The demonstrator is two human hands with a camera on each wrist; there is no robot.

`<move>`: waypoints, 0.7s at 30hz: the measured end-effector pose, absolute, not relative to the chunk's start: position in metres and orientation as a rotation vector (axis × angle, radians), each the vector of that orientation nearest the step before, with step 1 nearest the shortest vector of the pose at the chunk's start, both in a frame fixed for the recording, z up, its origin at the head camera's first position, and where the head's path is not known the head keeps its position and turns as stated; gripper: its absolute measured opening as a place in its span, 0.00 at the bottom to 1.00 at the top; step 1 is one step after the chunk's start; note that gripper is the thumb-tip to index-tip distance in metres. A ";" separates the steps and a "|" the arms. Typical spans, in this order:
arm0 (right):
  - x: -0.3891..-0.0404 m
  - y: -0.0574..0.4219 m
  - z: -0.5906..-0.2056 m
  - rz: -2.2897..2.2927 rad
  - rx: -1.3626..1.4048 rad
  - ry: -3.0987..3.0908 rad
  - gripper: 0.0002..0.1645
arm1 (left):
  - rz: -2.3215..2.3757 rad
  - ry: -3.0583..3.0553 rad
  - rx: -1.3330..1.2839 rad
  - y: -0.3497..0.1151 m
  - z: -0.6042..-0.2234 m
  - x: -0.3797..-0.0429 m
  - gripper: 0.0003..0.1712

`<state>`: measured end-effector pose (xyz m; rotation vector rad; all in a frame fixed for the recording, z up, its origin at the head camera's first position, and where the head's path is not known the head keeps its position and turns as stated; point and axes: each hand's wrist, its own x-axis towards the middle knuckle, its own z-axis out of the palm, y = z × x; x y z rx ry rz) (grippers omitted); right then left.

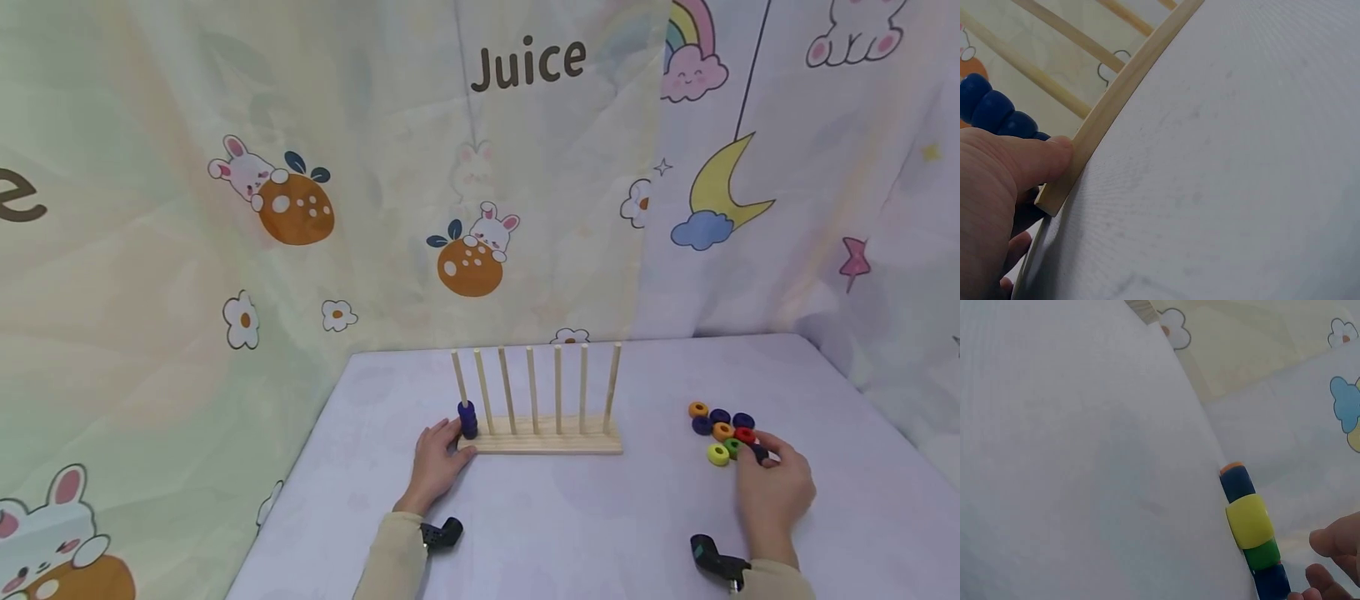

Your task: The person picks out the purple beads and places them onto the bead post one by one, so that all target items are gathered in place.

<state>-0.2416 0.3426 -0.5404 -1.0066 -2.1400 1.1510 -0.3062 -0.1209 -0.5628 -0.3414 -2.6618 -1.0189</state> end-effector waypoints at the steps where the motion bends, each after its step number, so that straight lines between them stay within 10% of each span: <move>1: -0.242 0.343 -0.540 1.148 -1.020 -2.146 0.27 | -1.015 -2.663 -0.341 -0.121 -0.563 -0.306 0.33; 21: -0.243 0.352 -0.547 1.135 -1.008 -2.246 0.30 | -1.010 -2.674 -0.332 -0.121 -0.565 -0.308 0.33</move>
